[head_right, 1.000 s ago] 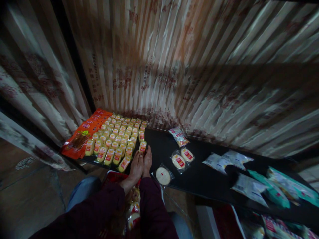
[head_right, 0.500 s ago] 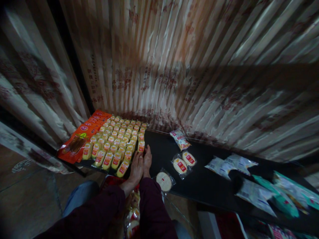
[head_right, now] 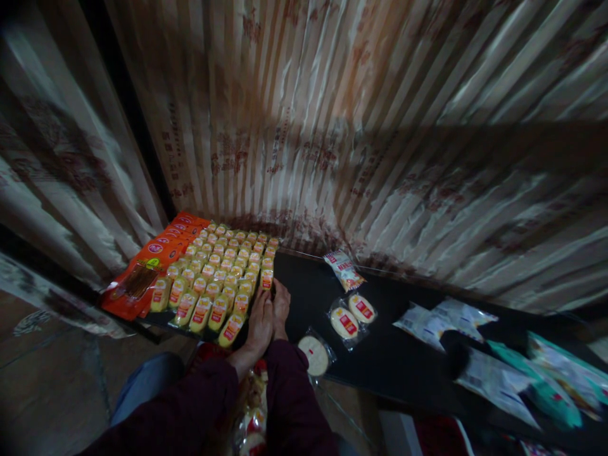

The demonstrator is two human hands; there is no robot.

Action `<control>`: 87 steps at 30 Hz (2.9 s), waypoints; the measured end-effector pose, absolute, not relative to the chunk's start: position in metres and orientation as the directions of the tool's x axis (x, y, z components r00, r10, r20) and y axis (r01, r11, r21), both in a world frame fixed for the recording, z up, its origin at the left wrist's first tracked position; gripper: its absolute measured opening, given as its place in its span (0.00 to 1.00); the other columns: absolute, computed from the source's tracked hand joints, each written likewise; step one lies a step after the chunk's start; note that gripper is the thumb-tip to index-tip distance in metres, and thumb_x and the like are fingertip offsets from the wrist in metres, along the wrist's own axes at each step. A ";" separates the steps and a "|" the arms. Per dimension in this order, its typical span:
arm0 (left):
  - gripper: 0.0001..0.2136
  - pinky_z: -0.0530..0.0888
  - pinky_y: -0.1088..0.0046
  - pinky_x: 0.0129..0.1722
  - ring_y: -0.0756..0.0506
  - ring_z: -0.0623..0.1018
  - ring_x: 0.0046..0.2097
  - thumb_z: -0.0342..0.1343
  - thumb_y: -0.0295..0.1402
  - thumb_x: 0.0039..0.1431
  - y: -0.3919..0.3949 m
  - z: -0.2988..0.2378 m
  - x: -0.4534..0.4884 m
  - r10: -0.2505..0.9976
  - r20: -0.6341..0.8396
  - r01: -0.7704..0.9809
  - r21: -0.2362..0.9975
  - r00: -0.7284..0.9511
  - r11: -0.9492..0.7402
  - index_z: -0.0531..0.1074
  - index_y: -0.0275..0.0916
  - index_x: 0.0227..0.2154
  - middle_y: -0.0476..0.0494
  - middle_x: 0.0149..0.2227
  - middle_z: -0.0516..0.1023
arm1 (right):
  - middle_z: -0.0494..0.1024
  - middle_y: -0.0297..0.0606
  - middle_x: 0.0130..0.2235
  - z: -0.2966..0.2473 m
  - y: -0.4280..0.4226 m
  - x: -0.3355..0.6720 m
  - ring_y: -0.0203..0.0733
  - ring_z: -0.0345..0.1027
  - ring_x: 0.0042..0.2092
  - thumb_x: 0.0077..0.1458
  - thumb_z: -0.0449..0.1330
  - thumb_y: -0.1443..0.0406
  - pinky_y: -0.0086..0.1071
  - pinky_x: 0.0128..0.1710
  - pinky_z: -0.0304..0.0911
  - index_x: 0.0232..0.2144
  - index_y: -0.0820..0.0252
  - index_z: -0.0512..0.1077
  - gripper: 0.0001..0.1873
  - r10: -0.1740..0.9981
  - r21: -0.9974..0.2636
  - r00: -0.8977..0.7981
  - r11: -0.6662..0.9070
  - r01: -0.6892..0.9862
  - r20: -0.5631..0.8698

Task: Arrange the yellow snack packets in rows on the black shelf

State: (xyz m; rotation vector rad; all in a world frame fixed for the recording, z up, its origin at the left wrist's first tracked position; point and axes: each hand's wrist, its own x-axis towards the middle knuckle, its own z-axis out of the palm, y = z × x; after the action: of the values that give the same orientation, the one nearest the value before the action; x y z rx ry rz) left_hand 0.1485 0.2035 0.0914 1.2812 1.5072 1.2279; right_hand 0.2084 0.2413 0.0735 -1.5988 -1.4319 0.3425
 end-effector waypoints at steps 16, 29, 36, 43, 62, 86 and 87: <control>0.25 0.52 0.64 0.68 0.46 0.55 0.69 0.37 0.40 0.66 0.196 0.094 0.144 0.989 0.048 0.279 0.960 -0.142 -0.007 0.61 0.38 0.62 0.40 0.67 0.59 | 0.77 0.49 0.52 0.092 0.258 0.205 0.48 0.69 0.53 0.59 0.41 0.47 0.45 0.58 0.59 0.52 0.62 0.72 0.34 0.891 -0.862 0.424 -0.081 0.500 0.163; 0.25 0.48 0.63 0.69 0.46 0.51 0.70 0.36 0.38 0.66 0.196 0.100 0.144 0.985 0.132 0.349 0.933 -0.112 -0.086 0.58 0.37 0.64 0.42 0.68 0.56 | 0.81 0.43 0.46 0.086 0.260 0.208 0.45 0.73 0.47 0.56 0.52 0.48 0.39 0.50 0.68 0.47 0.59 0.76 0.28 0.919 -0.909 0.367 -0.020 0.415 0.148; 0.26 0.47 0.63 0.70 0.46 0.48 0.70 0.35 0.37 0.66 0.195 0.097 0.145 0.981 0.165 0.364 0.924 -0.098 -0.119 0.57 0.36 0.64 0.42 0.68 0.54 | 0.81 0.42 0.44 0.083 0.263 0.211 0.45 0.74 0.45 0.54 0.54 0.49 0.39 0.48 0.69 0.47 0.59 0.76 0.26 0.914 -0.918 0.369 0.008 0.396 0.167; 0.26 0.50 0.64 0.69 0.46 0.51 0.70 0.36 0.38 0.66 0.194 0.095 0.148 0.980 0.158 0.327 0.939 -0.122 -0.110 0.56 0.37 0.65 0.42 0.68 0.56 | 0.82 0.41 0.42 0.081 0.264 0.214 0.45 0.74 0.44 0.52 0.57 0.50 0.38 0.47 0.69 0.43 0.58 0.77 0.24 0.912 -0.915 0.368 0.017 0.404 0.179; 0.24 0.52 0.63 0.69 0.46 0.53 0.69 0.37 0.38 0.67 0.191 0.097 0.144 0.968 0.212 0.291 0.942 -0.132 -0.166 0.60 0.41 0.63 0.43 0.67 0.58 | 0.78 0.49 0.48 0.076 0.246 0.211 0.48 0.72 0.48 0.50 0.54 0.47 0.43 0.52 0.65 0.45 0.62 0.74 0.29 0.874 -0.922 0.465 -0.056 0.384 0.141; 0.20 0.69 0.59 0.57 0.41 0.74 0.54 0.38 0.34 0.65 0.108 0.091 0.096 0.976 0.213 0.359 0.908 0.042 -0.214 0.70 0.32 0.51 0.31 0.50 0.76 | 0.79 0.45 0.43 0.075 0.157 0.188 0.44 0.72 0.46 0.49 0.51 0.70 0.39 0.51 0.66 0.36 0.60 0.77 0.17 0.919 -0.844 0.296 0.067 0.532 0.259; 0.20 0.69 0.59 0.57 0.41 0.73 0.54 0.39 0.34 0.65 0.105 0.089 0.093 0.975 0.219 0.359 0.907 0.046 -0.220 0.70 0.32 0.51 0.31 0.51 0.75 | 0.79 0.45 0.43 0.076 0.153 0.187 0.44 0.72 0.46 0.49 0.50 0.70 0.39 0.51 0.66 0.36 0.60 0.77 0.17 0.922 -0.844 0.290 0.068 0.533 0.258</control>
State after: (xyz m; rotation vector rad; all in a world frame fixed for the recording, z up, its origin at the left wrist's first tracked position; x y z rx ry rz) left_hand 0.0930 0.1046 0.0893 1.6584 1.3600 1.1743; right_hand 0.1866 0.1529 0.0759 -1.5935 -1.3689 0.5057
